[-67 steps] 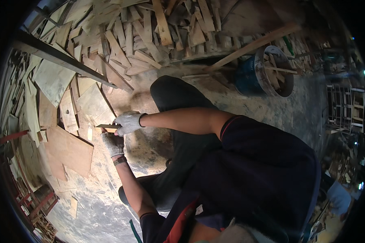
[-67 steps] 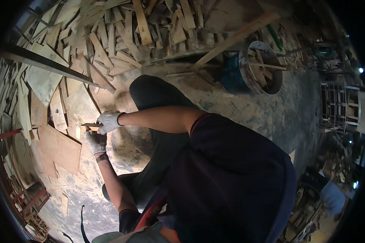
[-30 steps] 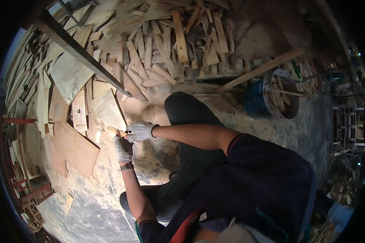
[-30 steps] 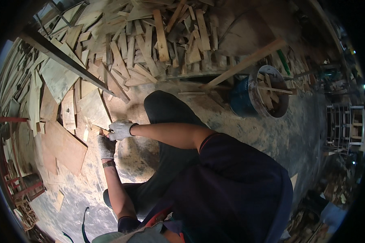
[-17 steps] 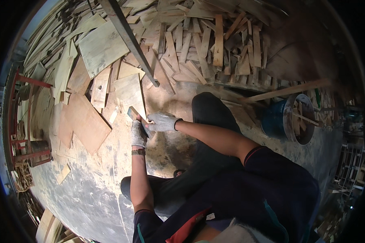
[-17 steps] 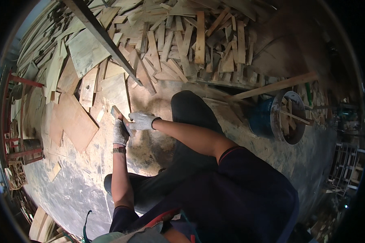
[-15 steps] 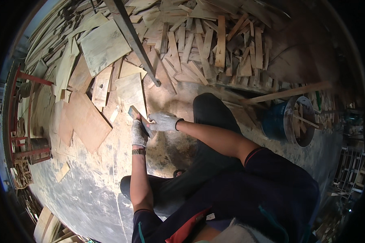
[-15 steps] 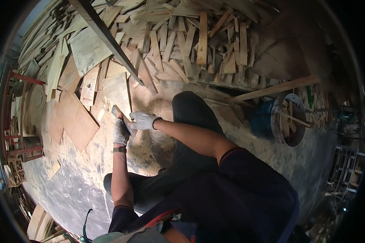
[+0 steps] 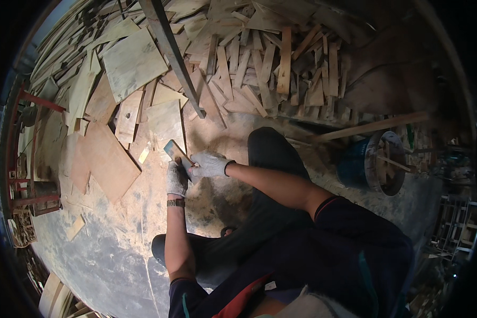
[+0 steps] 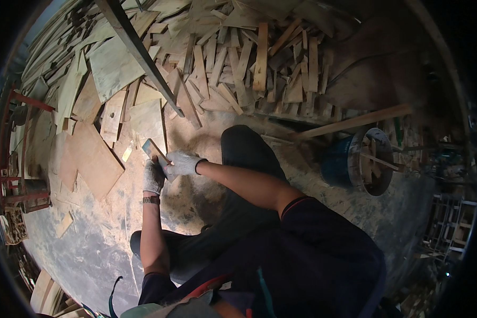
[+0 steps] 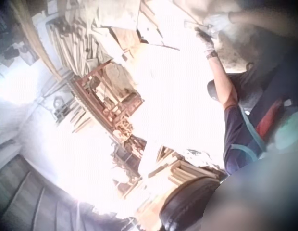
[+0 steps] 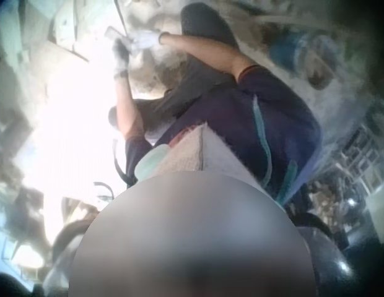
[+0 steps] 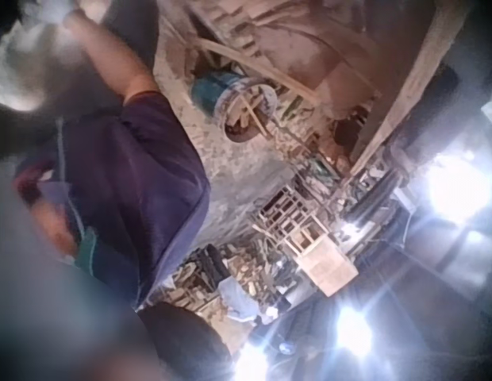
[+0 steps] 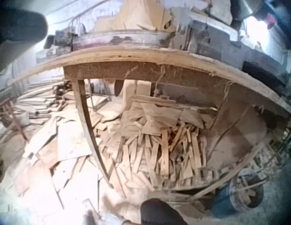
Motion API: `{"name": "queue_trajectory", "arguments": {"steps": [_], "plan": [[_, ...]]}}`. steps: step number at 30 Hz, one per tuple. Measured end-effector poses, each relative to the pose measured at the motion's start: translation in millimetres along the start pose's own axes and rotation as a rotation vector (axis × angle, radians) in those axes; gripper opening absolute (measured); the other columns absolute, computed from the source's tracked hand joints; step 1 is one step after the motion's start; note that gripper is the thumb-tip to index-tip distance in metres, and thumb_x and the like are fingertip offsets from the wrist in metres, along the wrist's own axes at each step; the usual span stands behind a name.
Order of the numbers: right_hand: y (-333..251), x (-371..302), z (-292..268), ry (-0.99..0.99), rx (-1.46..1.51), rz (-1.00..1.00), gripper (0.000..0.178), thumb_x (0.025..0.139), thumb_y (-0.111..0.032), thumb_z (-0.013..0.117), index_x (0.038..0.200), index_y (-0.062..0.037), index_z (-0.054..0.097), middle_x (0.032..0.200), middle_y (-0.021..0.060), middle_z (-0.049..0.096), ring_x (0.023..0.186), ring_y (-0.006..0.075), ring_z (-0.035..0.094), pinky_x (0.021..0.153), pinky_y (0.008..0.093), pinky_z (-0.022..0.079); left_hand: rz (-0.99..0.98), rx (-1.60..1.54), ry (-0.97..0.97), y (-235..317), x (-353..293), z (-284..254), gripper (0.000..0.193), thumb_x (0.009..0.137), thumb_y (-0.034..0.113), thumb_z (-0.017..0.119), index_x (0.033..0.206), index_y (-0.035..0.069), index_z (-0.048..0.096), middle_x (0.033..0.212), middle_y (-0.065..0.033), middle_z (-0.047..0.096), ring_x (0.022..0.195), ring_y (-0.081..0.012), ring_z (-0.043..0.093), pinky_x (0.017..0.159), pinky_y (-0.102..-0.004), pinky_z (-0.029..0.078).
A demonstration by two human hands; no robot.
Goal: The person retrieves a wooden piece from a stack, files its edges, and uses a drill to drive screws into it. The person handles wood pieces, a file, and a drill in a cluttered workshop.
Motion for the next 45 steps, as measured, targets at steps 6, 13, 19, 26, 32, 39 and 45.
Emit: {"name": "queue_trajectory", "arguments": {"steps": [6,13,19,26,32,39,45], "plan": [[-11.3,-3.3,-28.9,0.119,-0.075,0.059,0.037,0.086,-0.037,0.065,0.102,-0.0043,0.069,0.096,0.0222,0.071,0.092,0.0383,0.070,0.079,0.0480,0.054,-0.023,-0.016,-0.016,0.0,-0.7,6.1,0.029,0.100,0.028,0.052,0.122,0.010,0.056,0.109,-0.0065,0.062,0.105,-0.0271,0.061,0.096,-0.0431,0.050],[10.2,-47.2,-306.7,1.112,-0.533,-0.069,0.026,0.087,-0.020,0.059,0.108,-0.0066,0.065,0.094,0.0194,0.067,0.087,0.0371,0.066,0.081,0.0503,0.054,0.069,-0.022,0.118,15.9,-29.1,20.8,0.017,0.103,0.026,0.052,0.113,0.014,0.057,0.103,-0.0006,0.061,0.099,-0.0205,0.059,0.096,-0.0394,0.048],[114.2,-56.6,-426.2,0.559,-0.832,0.439,0.042,0.087,-0.028,0.062,0.120,-0.0018,0.065,0.119,0.0226,0.068,0.111,0.0387,0.066,0.096,0.0496,0.054,0.062,-0.012,0.195,21.0,-48.7,38.9,0.013,0.104,0.025,0.053,0.106,0.013,0.057,0.094,0.0013,0.058,0.091,-0.0198,0.057,0.090,-0.0370,0.048],[171.8,-98.3,-496.3,0.563,-1.017,0.607,0.033,0.088,-0.032,0.063,0.107,-0.0068,0.073,0.107,0.0211,0.071,0.101,0.0384,0.068,0.089,0.0481,0.055,0.062,0.055,0.204,20.8,-47.0,22.4,0.024,0.101,0.024,0.053,0.121,0.012,0.055,0.105,-0.0024,0.058,0.100,-0.0210,0.056,0.095,-0.0387,0.047],[178.9,-33.8,-487.9,0.550,-0.979,0.517,0.036,0.091,-0.032,0.063,0.112,-0.0047,0.072,0.115,0.0203,0.070,0.108,0.0362,0.068,0.094,0.0463,0.055,0.042,0.032,0.259,15.5,-50.9,0.4,0.020,0.099,0.022,0.055,0.116,0.011,0.057,0.103,-0.0021,0.058,0.099,-0.0192,0.057,0.093,-0.0379,0.047],[178.7,-37.3,-482.6,0.672,-0.777,0.638,0.039,0.091,-0.034,0.067,0.117,-0.0062,0.073,0.109,0.0179,0.073,0.103,0.0331,0.071,0.088,0.0469,0.059,0.052,-0.013,0.103,16.9,-45.2,12.8,0.014,0.099,0.021,0.054,0.108,0.011,0.057,0.102,0.0001,0.059,0.099,-0.0167,0.057,0.093,-0.0352,0.046],[191.6,-98.5,-419.2,0.640,0.413,0.548,0.038,0.103,-0.033,0.054,0.114,0.0012,0.066,0.093,0.0111,0.065,0.069,0.0172,0.061,0.058,0.0361,0.052,0.054,0.081,0.157,15.8,-46.3,34.0,0.025,0.097,0.030,0.058,0.115,0.013,0.056,0.107,-0.0023,0.058,0.103,-0.0205,0.056,0.098,-0.0364,0.044]]}}
Point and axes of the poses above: each hand's wrist, its own x-axis towards the middle knuckle, its own z-axis out of the palm, y = z × x, the point moved 10 cm from there along x, towards the middle knuckle
